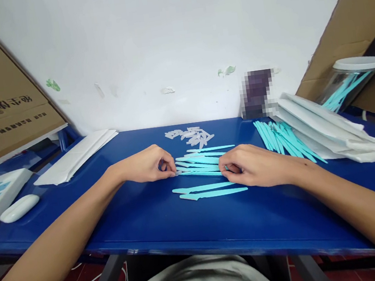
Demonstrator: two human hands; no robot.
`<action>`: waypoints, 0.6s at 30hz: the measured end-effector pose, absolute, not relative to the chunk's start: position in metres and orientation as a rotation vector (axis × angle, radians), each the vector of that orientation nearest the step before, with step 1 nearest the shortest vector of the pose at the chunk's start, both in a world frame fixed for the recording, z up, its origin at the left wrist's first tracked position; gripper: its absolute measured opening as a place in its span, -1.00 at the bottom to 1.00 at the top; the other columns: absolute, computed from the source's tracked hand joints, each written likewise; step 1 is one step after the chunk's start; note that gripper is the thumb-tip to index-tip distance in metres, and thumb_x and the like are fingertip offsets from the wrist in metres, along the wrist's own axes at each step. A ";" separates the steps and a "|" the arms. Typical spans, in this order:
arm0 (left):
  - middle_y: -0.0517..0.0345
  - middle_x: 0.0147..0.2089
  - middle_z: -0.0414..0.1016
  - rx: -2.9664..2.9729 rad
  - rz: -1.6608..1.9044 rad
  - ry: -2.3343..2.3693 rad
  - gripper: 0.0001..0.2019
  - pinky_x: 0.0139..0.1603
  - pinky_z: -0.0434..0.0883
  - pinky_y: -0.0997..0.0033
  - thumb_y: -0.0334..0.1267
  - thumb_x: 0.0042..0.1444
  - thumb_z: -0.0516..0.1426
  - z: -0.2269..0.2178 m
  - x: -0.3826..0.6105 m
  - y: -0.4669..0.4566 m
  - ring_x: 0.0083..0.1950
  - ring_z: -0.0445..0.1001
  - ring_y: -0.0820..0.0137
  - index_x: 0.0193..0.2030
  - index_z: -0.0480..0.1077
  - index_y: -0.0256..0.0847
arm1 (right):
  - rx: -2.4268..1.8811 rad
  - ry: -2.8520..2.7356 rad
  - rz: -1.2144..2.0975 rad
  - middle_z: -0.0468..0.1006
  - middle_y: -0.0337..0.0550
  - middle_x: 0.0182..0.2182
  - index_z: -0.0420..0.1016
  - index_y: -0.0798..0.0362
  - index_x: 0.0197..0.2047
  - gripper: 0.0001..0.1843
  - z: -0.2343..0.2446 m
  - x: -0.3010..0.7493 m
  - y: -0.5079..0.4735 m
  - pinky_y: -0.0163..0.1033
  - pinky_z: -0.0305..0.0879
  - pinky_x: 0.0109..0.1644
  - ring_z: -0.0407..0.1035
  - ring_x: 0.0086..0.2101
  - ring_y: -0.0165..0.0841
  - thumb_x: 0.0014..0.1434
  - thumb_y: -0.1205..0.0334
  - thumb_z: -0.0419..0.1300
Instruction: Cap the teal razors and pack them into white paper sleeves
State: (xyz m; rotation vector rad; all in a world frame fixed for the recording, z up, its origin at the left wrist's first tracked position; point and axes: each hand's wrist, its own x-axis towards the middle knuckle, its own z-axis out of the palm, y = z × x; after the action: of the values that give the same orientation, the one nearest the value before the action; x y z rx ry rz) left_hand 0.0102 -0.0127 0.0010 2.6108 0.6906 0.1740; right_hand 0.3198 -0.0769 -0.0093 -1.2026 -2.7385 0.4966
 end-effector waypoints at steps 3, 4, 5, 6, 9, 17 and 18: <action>0.13 -0.37 0.63 2.608 0.168 0.681 -0.90 -0.36 0.37 0.48 -0.32 0.17 0.26 0.001 0.010 -0.012 -0.39 0.51 0.45 -0.27 0.65 -0.22 | -1.183 -2.720 0.509 0.42 -0.27 -0.51 0.36 0.02 -0.42 -0.80 -0.006 0.319 -0.078 -0.29 0.06 -0.40 0.17 -0.52 -0.43 0.26 0.21 0.13; 0.13 -0.38 0.63 2.604 0.167 0.679 -0.91 -0.37 0.37 0.48 -0.32 0.16 0.26 0.001 0.010 -0.012 -0.39 0.51 0.45 -0.27 0.65 -0.22 | -1.178 -2.713 0.514 0.42 -0.26 -0.52 0.36 0.02 -0.43 -0.79 -0.005 0.319 -0.078 -0.29 0.06 -0.41 0.17 -0.52 -0.43 0.25 0.21 0.13; 0.12 -0.38 0.63 2.600 0.167 0.679 -0.91 -0.37 0.36 0.48 -0.32 0.16 0.27 0.001 0.010 -0.012 -0.39 0.51 0.45 -0.27 0.65 -0.22 | -1.176 -2.707 0.518 0.42 -0.26 -0.52 0.36 0.02 -0.43 -0.79 -0.005 0.319 -0.078 -0.29 0.06 -0.41 0.17 -0.52 -0.43 0.25 0.21 0.13; 0.12 -0.38 0.63 2.597 0.169 0.680 -0.91 -0.37 0.36 0.48 -0.33 0.16 0.27 0.001 0.010 -0.012 -0.39 0.51 0.45 -0.27 0.64 -0.22 | -1.177 -2.703 0.520 0.42 -0.26 -0.52 0.37 0.02 -0.43 -0.79 -0.004 0.319 -0.077 -0.29 0.06 -0.41 0.17 -0.52 -0.43 0.25 0.21 0.13; 0.11 -0.37 0.63 2.593 0.165 0.678 -0.91 -0.36 0.37 0.48 -0.32 0.17 0.27 0.001 0.011 -0.013 -0.38 0.51 0.45 -0.27 0.65 -0.23 | -1.185 -2.705 0.510 0.43 -0.26 -0.51 0.39 0.02 -0.41 -0.79 -0.005 0.320 -0.077 -0.29 0.07 -0.41 0.19 -0.52 -0.43 0.26 0.19 0.13; 0.08 -0.32 0.63 2.549 0.187 0.635 -0.89 -0.34 0.41 0.49 -0.35 0.20 0.24 0.000 0.022 -0.022 -0.36 0.52 0.44 -0.28 0.63 -0.26 | -1.158 -2.717 0.392 0.47 -0.24 -0.50 0.48 0.03 -0.35 -0.78 -0.018 0.311 -0.076 -0.28 0.07 -0.38 0.24 -0.50 -0.42 0.30 0.20 0.11; 0.07 -0.32 0.63 2.554 0.194 0.636 -0.88 -0.34 0.40 0.49 -0.34 0.21 0.23 -0.001 0.023 -0.023 -0.36 0.52 0.44 -0.28 0.63 -0.27 | -1.150 -2.714 0.386 0.46 -0.24 -0.51 0.48 0.04 -0.36 -0.78 -0.020 0.310 -0.075 -0.28 0.07 -0.38 0.24 -0.50 -0.42 0.30 0.20 0.10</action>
State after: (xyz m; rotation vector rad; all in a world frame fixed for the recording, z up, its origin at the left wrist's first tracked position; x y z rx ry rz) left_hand 0.0232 -0.0228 -0.0011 2.5535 0.6356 0.1939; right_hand 0.3102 -0.0755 -0.0197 -1.1503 -2.7143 0.3863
